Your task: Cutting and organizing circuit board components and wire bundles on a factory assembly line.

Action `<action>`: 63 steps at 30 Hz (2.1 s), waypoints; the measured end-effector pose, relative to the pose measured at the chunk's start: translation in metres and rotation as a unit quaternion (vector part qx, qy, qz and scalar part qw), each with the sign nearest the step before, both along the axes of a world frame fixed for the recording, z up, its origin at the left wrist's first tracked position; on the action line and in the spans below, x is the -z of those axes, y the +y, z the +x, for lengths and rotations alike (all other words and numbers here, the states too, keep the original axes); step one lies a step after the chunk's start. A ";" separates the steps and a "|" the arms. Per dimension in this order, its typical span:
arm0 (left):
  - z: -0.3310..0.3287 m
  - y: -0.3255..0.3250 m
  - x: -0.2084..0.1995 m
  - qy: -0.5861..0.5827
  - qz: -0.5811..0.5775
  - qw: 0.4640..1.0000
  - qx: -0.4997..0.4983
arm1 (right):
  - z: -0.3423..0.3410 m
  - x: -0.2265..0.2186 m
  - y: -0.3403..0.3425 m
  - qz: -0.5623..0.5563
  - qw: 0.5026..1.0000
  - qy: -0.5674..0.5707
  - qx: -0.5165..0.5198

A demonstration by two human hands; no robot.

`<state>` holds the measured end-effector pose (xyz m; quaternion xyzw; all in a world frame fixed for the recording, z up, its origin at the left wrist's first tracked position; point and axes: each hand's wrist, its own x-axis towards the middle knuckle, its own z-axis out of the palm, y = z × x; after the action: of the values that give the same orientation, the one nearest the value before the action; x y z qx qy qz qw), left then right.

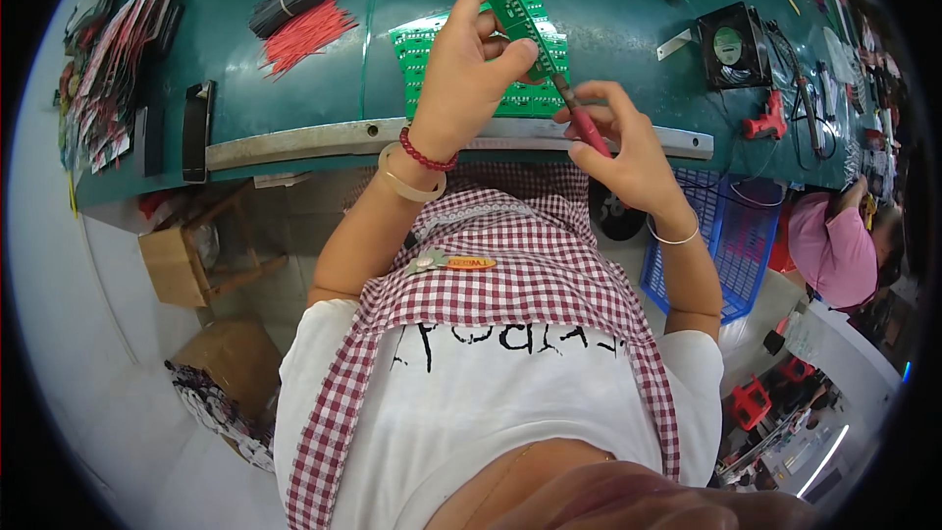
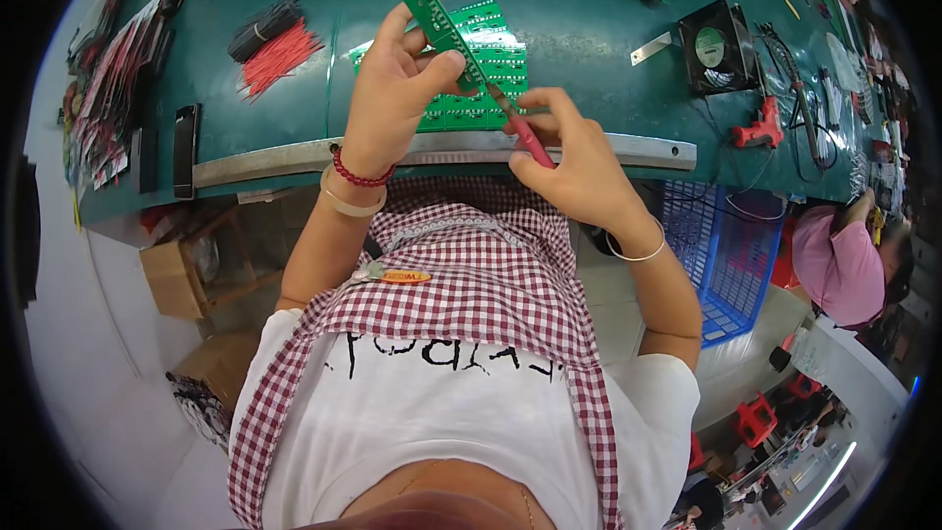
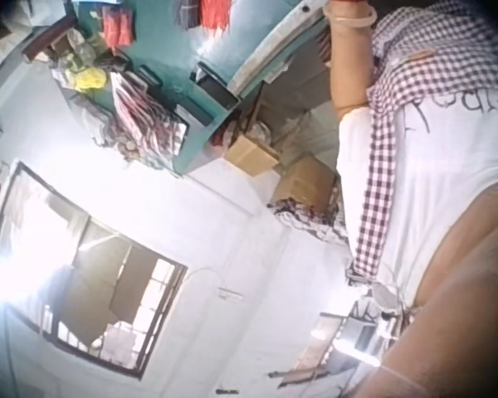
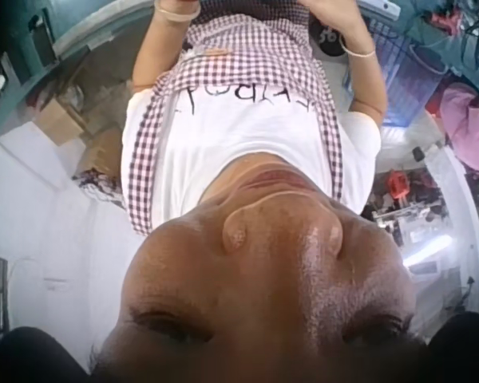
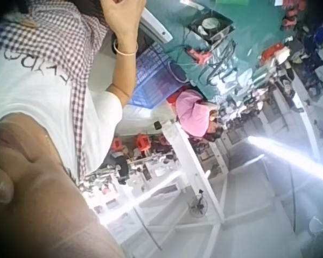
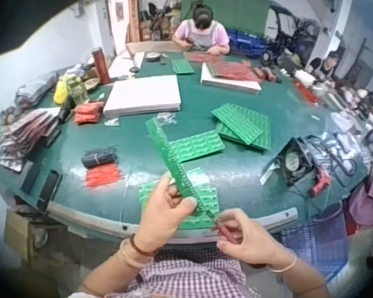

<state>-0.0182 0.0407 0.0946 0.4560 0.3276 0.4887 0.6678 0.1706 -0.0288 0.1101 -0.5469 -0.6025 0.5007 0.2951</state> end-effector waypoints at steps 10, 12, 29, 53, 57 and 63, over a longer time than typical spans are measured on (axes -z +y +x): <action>-0.007 -0.002 0.002 0.065 0.040 0.997 -0.026 | -0.002 -0.003 0.010 -0.083 0.994 0.032 -0.065; -0.007 -0.002 0.003 0.092 0.040 0.994 -0.030 | -0.003 -0.001 0.008 -0.063 0.996 0.027 -0.061; 0.002 -0.006 0.007 0.059 0.044 0.996 -0.055 | -0.008 0.008 -0.001 -0.038 0.997 0.061 -0.018; 0.003 -0.001 0.025 0.078 0.005 0.995 -0.057 | -0.034 0.013 -0.012 0.242 0.905 -0.351 0.006; 0.001 -0.002 0.018 0.080 -0.003 0.996 -0.047 | -0.032 0.008 -0.008 0.259 0.906 -0.335 0.019; -0.002 -0.004 0.014 0.054 -0.001 0.998 -0.025 | -0.014 0.005 0.001 0.040 0.996 -0.075 -0.001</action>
<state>-0.0202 0.0370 0.0804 0.4727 0.3750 0.4796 0.6371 0.1562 -0.0280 0.1052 -0.5705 -0.6427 0.4342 0.2701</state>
